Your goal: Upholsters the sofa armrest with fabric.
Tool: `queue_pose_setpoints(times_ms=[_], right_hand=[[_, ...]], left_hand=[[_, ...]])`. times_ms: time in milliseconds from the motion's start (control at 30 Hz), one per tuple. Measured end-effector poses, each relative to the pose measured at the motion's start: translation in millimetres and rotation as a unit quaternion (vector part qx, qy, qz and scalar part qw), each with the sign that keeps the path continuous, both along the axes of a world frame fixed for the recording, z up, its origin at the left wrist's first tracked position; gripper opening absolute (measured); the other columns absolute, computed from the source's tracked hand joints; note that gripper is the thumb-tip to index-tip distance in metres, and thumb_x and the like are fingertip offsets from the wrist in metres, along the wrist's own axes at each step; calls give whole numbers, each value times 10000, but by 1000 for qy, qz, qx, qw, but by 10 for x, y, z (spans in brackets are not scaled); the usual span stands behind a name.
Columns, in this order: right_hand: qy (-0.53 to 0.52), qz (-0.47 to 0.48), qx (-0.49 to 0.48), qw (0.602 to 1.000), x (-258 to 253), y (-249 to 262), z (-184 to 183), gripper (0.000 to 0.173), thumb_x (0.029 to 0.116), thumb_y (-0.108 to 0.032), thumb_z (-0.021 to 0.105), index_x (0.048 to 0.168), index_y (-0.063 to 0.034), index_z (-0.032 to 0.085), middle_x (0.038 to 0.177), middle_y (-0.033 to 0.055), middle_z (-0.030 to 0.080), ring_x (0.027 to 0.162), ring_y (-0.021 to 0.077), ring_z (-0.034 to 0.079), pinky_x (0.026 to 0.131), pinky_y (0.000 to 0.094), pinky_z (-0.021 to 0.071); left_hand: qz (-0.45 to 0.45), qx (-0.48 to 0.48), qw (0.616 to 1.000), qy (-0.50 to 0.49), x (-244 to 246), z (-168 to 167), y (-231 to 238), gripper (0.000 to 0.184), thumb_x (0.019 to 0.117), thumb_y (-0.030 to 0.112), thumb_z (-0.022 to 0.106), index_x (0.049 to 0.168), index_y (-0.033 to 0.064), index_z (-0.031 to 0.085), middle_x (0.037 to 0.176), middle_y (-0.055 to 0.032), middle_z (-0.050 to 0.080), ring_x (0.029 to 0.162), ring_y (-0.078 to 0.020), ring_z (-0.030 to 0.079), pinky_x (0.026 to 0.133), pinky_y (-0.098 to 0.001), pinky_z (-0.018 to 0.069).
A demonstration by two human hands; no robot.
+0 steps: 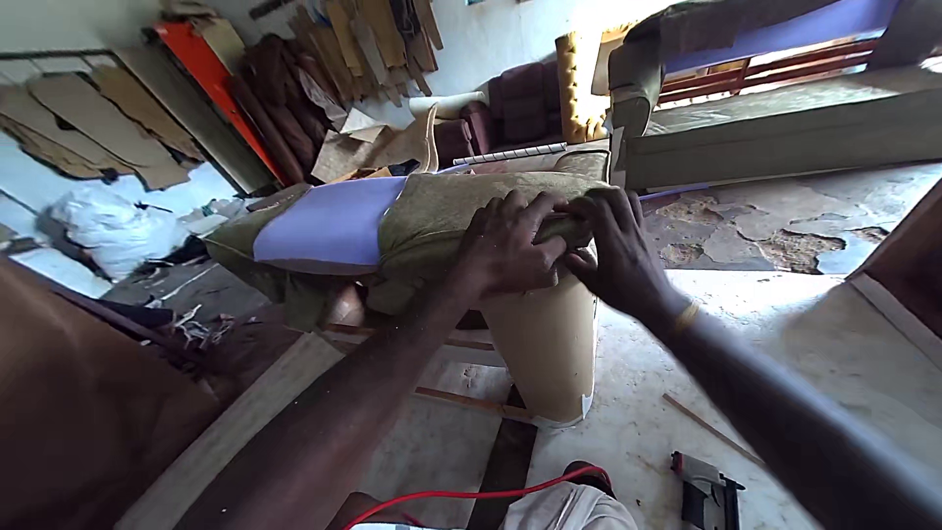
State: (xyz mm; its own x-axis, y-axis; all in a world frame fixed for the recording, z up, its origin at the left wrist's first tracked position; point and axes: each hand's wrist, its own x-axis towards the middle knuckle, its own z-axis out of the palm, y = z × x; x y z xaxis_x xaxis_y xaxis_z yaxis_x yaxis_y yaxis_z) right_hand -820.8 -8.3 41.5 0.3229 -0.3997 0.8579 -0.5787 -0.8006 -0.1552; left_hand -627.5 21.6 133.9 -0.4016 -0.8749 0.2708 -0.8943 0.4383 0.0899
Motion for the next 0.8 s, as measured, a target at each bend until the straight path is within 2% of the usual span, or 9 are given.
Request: queue_pose_setpoints(times_ms=[33,133,267,333,400,500,633,733,800], right_hand=[[-65,-10,-26,997,92,59,-296,531,924,-285,727,1375,-54,566,1398,208,568,1341,376,518,1108,537,449],[-195,-22,-85,977,483,45,-1045,463,932,-295,755,1336,-125,604,1376,156,577,1363,337,499,1139,524,422],[-248,-38,-162,954,835,-259,-1109,380,970,-219,686,1333,-137,609,1377,107,598,1393,300,486,1197,486,362],[-273,-29,-178,945,860,-345,-1079,269,981,-145,672,1248,-129,702,1317,94,659,1350,285,535,1177,457,394],[-294,-25,-174,939,807,-324,-1009,184,985,-91,662,1137,-123,760,1224,92,715,1274,275,607,1139,461,447],[-273,-60,-126,952,740,-140,-756,146,1015,-155,600,1072,-116,728,1051,86,709,1083,237,664,1016,424,518],[-186,-95,-81,975,638,78,-449,320,1061,-282,460,881,-92,644,788,69,585,787,241,580,773,414,462],[-130,-72,-56,987,460,158,-707,303,1022,-303,499,804,-127,615,705,25,524,696,207,532,684,388,434],[-150,-56,-64,985,497,41,-1003,310,1033,-314,477,785,-158,578,687,-6,477,681,162,499,694,335,424]], left_hand=[[0,-4,1000,-2,-1,-5,-13,526,976,447,467,1480,314,540,1174,-161,607,1122,-360,567,931,-575,435],[3,-22,1000,-13,-7,-42,-33,505,1023,476,372,1485,349,532,1144,-164,586,1108,-362,552,919,-563,427],[-16,-45,999,4,39,-89,-32,509,1058,493,318,1482,339,553,1089,-160,563,1057,-349,541,908,-553,403],[-15,-27,999,10,46,-49,-13,509,1072,478,286,1494,349,539,1124,-152,562,1086,-338,529,928,-548,393],[-22,-25,999,18,46,-28,-21,514,1078,464,268,1489,336,547,1125,-145,574,1087,-331,534,924,-548,393],[-36,-28,999,21,76,-24,-13,539,1079,462,239,1488,311,556,1132,-139,586,1094,-322,537,940,-548,392],[-54,-73,996,10,98,-56,17,533,1089,394,223,1455,281,594,1111,-112,605,1044,-298,542,896,-517,391],[-71,-159,984,-36,111,-264,60,557,1038,355,234,1416,297,639,1051,-91,585,974,-295,536,808,-499,414],[-72,-228,969,-57,160,-554,186,554,966,400,350,1435,281,621,1166,-105,579,1074,-321,511,877,-519,409]])
